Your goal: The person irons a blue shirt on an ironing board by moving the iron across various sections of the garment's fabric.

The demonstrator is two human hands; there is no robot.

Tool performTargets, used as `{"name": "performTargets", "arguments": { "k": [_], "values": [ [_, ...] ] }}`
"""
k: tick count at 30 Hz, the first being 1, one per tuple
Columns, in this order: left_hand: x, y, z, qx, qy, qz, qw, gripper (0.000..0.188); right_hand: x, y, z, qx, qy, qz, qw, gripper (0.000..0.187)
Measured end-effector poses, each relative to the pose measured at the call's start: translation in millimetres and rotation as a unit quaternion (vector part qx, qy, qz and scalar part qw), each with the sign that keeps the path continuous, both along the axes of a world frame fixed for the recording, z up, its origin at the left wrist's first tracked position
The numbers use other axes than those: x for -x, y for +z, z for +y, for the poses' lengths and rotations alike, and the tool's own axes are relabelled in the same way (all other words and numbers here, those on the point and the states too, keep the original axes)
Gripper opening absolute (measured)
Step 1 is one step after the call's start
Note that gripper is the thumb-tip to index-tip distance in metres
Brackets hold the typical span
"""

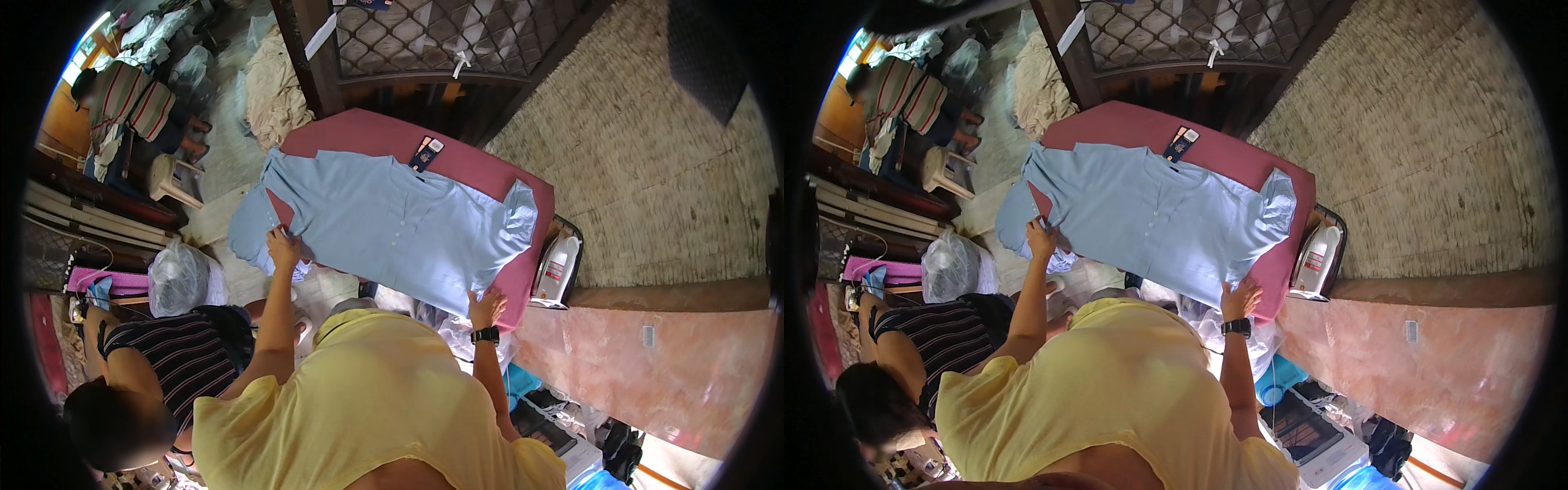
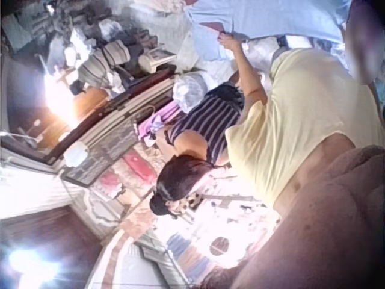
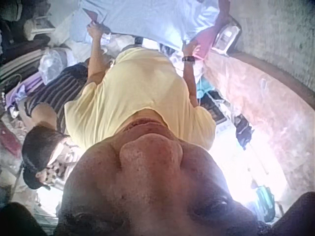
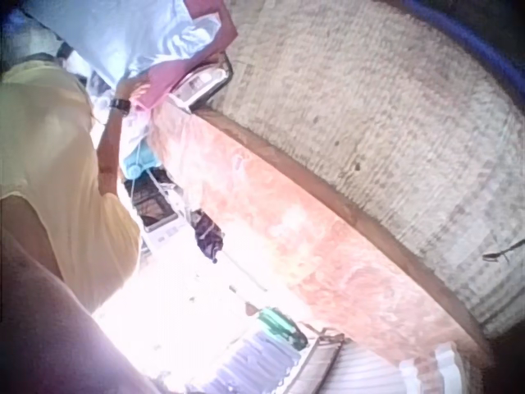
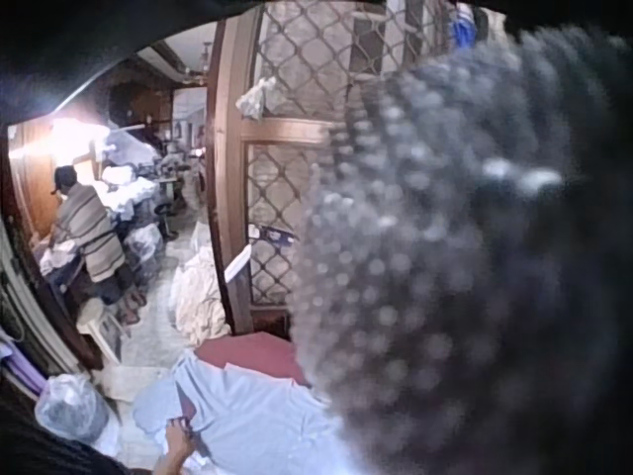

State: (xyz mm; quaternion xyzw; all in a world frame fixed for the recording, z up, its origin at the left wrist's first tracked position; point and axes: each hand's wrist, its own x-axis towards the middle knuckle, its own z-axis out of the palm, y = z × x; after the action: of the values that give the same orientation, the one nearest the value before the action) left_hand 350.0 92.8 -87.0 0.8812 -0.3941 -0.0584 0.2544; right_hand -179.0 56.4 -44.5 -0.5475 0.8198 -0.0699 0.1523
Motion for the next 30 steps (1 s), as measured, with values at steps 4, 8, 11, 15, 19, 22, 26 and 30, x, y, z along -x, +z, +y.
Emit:
{"name": "performTargets", "arguments": {
  "k": [4,8,11,15,19,22,26,30],
  "values": [
    [-30,-29,6,0.028,-0.014,0.104,0.994,0.062,8,-16,5,0.065,-0.025,-0.090,0.994,0.054],
    [-48,-31,10,0.041,-0.016,0.262,0.964,0.042,16,-20,2,0.048,-0.041,-0.197,0.978,0.037],
    [-47,-18,10,0.125,-0.027,0.377,0.917,0.027,24,-15,0,0.087,-0.082,-0.302,0.946,0.034],
    [-31,15,10,0.050,-0.034,0.476,0.877,0.022,27,1,3,-0.099,-0.154,-0.651,0.737,0.033],
    [-26,63,-4,0.031,-0.024,0.568,0.822,0.022,25,14,-10,-0.004,-0.185,-0.724,0.664,0.026],
    [-23,104,-27,0.148,-0.088,0.572,0.802,0.019,31,42,-40,0.084,-0.090,-0.574,0.809,0.028],
    [-25,176,-57,0.240,-0.150,0.526,0.802,0.020,31,130,-65,0.155,-0.044,-0.614,0.773,0.030],
    [-20,243,-69,0.336,-0.148,0.528,0.766,0.024,17,231,-73,0.200,0.000,-0.634,0.747,0.032]
  ]
}}
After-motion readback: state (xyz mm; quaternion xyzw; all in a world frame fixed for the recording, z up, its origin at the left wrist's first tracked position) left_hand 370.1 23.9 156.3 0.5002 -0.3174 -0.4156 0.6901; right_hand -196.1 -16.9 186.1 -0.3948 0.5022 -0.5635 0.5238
